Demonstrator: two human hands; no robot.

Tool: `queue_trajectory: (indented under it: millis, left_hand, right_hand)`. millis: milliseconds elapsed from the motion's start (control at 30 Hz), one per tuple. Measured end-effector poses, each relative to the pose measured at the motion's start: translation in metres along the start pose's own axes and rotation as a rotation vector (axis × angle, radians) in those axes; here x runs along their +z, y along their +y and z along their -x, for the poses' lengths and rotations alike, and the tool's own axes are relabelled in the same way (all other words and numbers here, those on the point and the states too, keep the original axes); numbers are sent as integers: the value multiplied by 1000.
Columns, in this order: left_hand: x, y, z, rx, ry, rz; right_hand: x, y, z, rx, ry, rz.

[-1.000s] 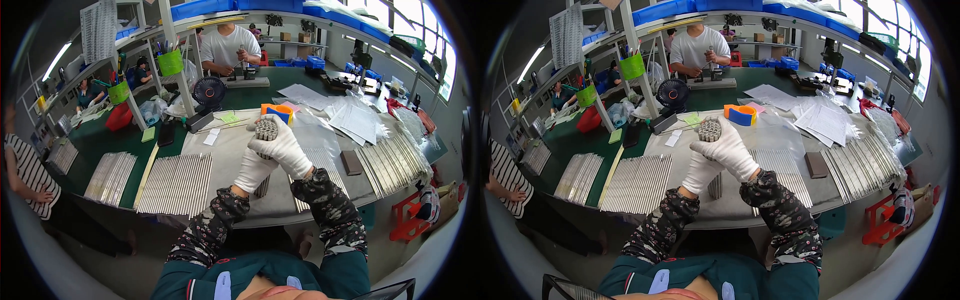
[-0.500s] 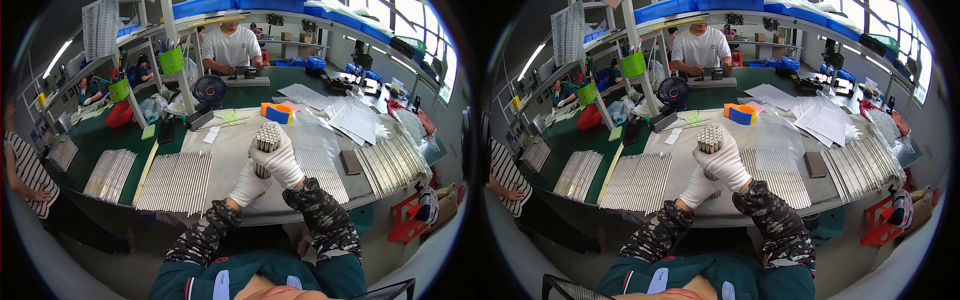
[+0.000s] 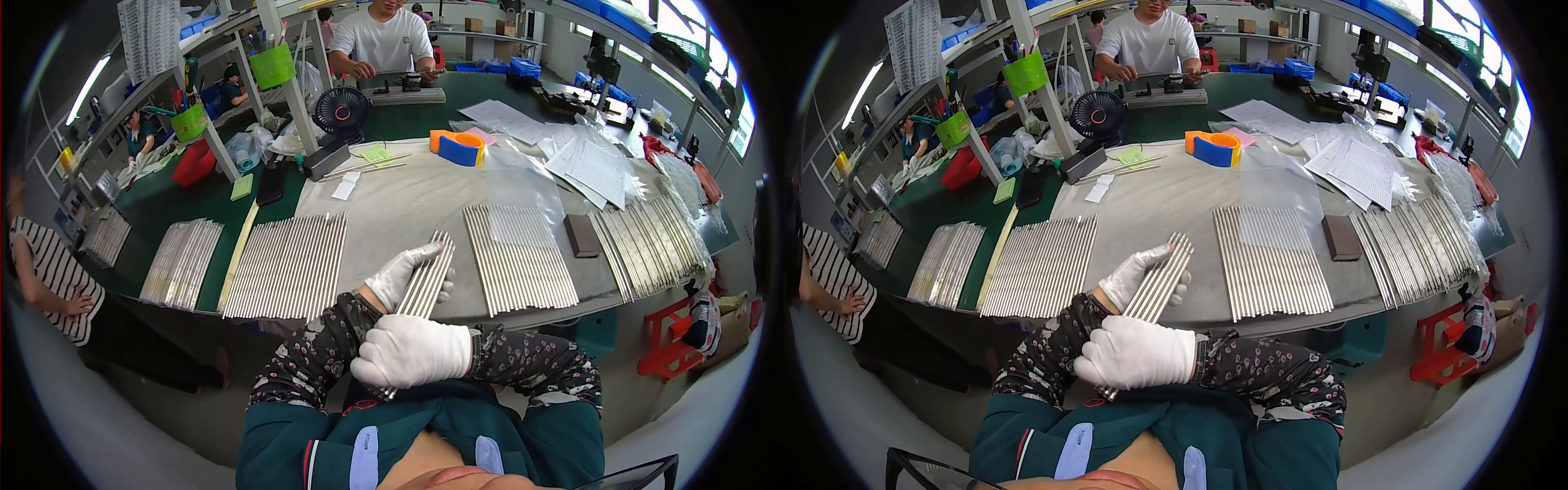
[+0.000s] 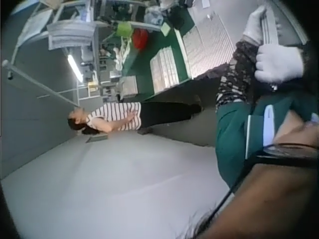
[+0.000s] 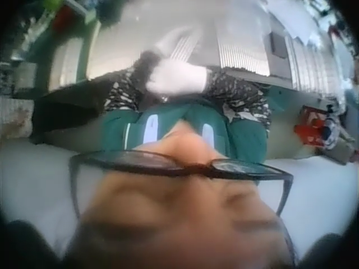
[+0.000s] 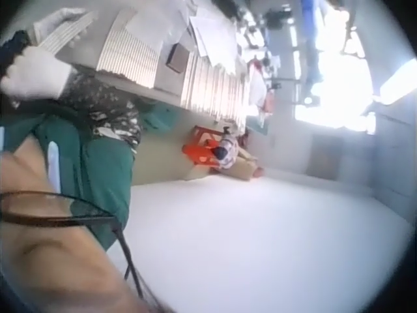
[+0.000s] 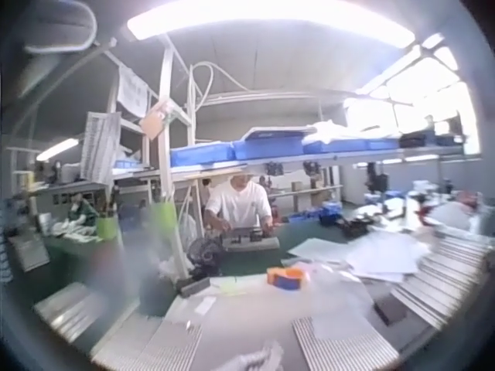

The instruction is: Organizing, sanding, and packaging bundles of thin metal rods into plastic bags at a manufacturing workstation.

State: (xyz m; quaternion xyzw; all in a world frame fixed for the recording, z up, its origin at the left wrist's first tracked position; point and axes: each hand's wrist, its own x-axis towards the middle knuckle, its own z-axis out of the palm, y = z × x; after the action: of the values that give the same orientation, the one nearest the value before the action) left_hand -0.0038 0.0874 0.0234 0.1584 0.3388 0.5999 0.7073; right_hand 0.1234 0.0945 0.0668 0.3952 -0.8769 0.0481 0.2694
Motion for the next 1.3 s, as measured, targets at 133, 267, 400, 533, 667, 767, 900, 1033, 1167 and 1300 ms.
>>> queue_trajectory:
  millis: [133,267,400,533,667,767,900,1033,1167,1300]
  left_hand:
    - [50,40,7,270,-22,-417]
    - [87,59,16,675,-62,-646]
    - [90,56,7,1053,-45,-900]
    - [61,42,-26,1180,1,-925]
    - [51,49,-28,1119,99,-913]
    - [56,49,-33,1155,92,-948]
    - [57,51,-29,1142,120,-938]
    - [54,51,-36,1149,164,-932]
    - [51,52,-38,1199,211,-968]
    - [57,52,-44,1214,208,-989]
  right_hand:
    - [15,12,27,-337,-83,471]
    - [-10,42,37,-387,-310,741]
    - [-10,78,63,-315,-346,1117]
    - [16,88,90,15,-319,917]
    - [-32,63,84,180,-66,557]
    - [-63,72,143,770,187,872]
    - [-81,82,232,1858,-7,956]
    - [-71,68,269,2164,-133,666]
    - [-68,64,275,2072,-181,741]
    - [-90,89,274,1664,642,878]
